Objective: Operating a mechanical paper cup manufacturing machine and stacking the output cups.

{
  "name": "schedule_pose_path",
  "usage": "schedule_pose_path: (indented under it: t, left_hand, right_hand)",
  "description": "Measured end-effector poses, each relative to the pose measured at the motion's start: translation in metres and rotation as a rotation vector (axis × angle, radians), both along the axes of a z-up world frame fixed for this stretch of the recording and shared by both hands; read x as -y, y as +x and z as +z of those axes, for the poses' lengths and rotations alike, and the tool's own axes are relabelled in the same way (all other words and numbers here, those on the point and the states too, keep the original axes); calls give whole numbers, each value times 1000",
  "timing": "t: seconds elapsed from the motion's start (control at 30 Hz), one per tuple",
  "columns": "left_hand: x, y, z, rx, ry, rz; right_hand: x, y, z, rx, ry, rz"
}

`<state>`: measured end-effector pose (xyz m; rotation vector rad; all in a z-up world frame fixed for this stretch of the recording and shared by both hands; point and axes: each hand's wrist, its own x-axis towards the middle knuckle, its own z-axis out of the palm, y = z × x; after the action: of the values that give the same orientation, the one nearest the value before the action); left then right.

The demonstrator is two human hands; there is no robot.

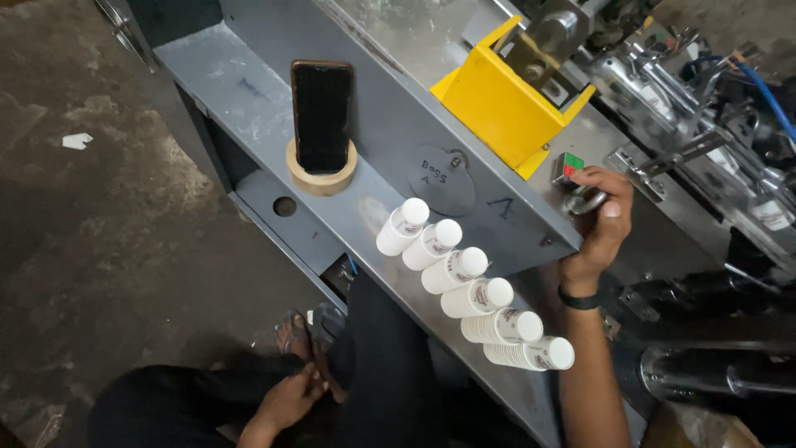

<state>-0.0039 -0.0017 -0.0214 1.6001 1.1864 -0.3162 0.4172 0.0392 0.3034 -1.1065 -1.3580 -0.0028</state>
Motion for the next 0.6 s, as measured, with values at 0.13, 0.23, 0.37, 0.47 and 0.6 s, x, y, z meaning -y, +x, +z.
schedule_pose_path:
  t: [0.13,0.23,0.37,0.47,0.6]
  left_hand:
    - [2,-3,-9,51,56,5]
    - [-5,1,0,-5,9,-18]
    - [-1,-2,-23,-34,-13,-45]
    - [-1,-3,-19,16,38,-32]
    - [-2,-1,-7,2,14,-28]
  right_hand:
    - [3,-5,4,27,-41,-29]
    - [2,-6,4,13,-30,-15]
    - [2,-5,5,10,-38,-38]
    - [2,-4,5,32,-36,-22]
    - [2,-7,7,60,-42,-51]
